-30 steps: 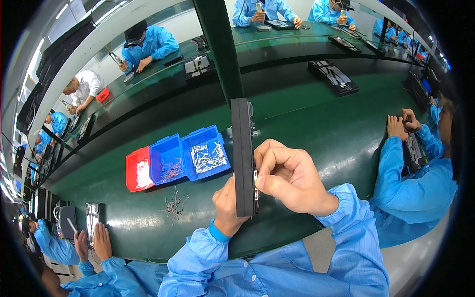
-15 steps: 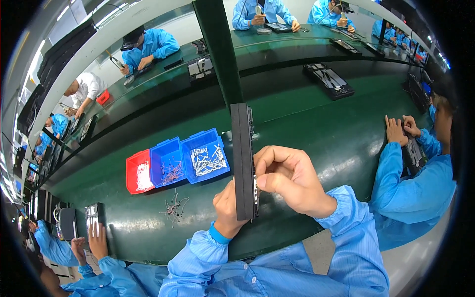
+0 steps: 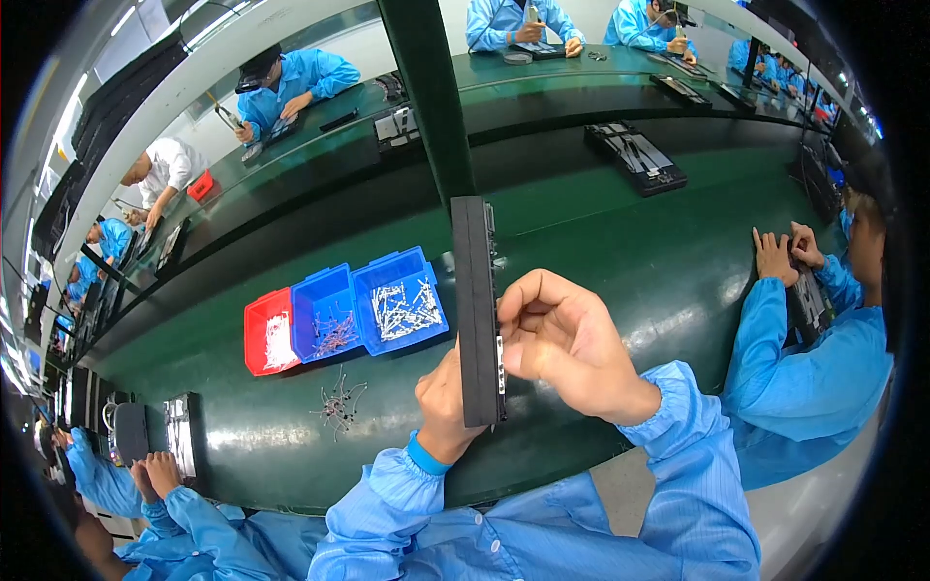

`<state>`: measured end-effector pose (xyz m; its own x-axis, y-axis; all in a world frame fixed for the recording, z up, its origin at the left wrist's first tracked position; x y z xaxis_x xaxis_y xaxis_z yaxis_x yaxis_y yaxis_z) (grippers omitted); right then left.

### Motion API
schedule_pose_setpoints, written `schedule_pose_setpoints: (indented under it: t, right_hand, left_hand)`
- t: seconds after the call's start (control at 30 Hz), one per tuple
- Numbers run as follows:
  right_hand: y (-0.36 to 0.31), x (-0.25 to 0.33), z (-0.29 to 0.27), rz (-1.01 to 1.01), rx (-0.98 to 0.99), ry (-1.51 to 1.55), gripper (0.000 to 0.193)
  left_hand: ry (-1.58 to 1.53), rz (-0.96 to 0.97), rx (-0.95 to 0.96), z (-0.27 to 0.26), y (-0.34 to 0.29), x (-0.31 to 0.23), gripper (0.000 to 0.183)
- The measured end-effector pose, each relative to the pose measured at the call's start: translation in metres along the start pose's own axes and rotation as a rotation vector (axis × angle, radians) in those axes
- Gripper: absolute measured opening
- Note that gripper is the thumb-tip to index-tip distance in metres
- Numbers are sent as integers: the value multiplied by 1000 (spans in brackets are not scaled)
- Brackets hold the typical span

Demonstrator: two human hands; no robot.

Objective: The person assembles and connects internal ribbon cables, a battery, and other components within a tablet chassis by hand.

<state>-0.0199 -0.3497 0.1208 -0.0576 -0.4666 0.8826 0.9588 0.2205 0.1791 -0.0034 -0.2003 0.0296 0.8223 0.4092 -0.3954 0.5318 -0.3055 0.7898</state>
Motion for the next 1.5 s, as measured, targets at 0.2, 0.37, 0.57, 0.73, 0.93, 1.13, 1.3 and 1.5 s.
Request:
schedule_pose_setpoints:
  t: [0.2, 0.37, 0.57, 0.73, 0.93, 1.13, 1.3, 1.5]
  right_hand:
    - [-3, -3, -2, -37, 27, -27, 36]
    - [-2, -2, 1, -20, 17, -19, 36]
    - [-2, -2, 1, -41, 10, -37, 38]
    - [-4, -5, 4, -110, 27, -98, 45]
    - [-3, -7, 4, -124, 39, -100, 49]
    - [-3, -4, 2, -90, 22, -88, 43]
    - [-1, -3, 4, -40, 15, -77, 46]
    - [-6, -10, 6, -161, 51, -108, 53]
  left_hand:
    - [-23, 3, 10, 0, 3, -2, 48]
    - [15, 46, -15, -2, 4, -1, 50]
    - [18, -13, 45, -2, 5, -1, 61]
    - [-44, -41, 26, -2, 4, 1, 64]
    - [-141, -37, -59, 6, -1, 7, 62]
    - [13, 35, -11, -2, 4, 1, 63]
    - [17, 18, 5, -4, 5, 0, 63]
    - [-24, -23, 7, 2, 0, 2, 63]
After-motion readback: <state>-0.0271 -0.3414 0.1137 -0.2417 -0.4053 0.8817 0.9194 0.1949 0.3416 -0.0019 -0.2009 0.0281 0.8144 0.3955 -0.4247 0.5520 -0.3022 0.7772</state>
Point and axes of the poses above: each hand's wrist, its own y-axis towards the middle knuckle, its own z-axis out of the palm, x = y × z, the point moved 3 cm from there along y, towards the middle knuckle, and after that the axes turned 4 degrees about z, right-handed, at the moved point
